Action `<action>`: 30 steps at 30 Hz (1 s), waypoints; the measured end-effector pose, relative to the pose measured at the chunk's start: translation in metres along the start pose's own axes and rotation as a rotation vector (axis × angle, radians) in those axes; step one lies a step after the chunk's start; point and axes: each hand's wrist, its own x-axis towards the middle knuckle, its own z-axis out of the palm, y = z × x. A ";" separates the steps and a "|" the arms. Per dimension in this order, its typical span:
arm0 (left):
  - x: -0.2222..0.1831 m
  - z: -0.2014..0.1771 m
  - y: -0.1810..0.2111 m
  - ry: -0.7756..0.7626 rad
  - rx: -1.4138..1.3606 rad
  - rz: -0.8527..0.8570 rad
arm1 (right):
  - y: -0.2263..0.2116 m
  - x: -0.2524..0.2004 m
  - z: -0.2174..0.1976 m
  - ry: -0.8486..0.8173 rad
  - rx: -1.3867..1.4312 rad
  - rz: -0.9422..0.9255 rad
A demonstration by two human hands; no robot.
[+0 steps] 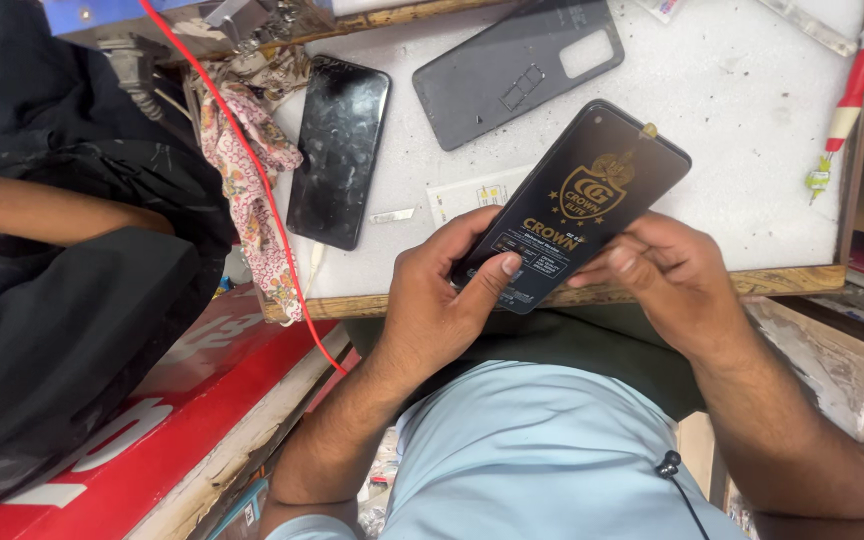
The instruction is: The person reassembles a smartphone by placing a battery into the chassis, seating the camera module, and fitting the back cover. The person handles the battery, camera module, and back cover, then sets the assembled phone on the workbench.
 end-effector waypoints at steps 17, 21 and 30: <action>-0.019 0.001 0.010 0.070 -0.057 -0.020 | -0.008 0.005 0.032 0.154 -0.038 0.040; -0.025 0.001 0.007 0.095 0.303 0.018 | -0.009 0.008 0.031 0.207 -0.003 0.046; -0.022 0.002 -0.014 0.165 0.550 0.332 | -0.007 0.012 0.030 0.234 0.138 -0.030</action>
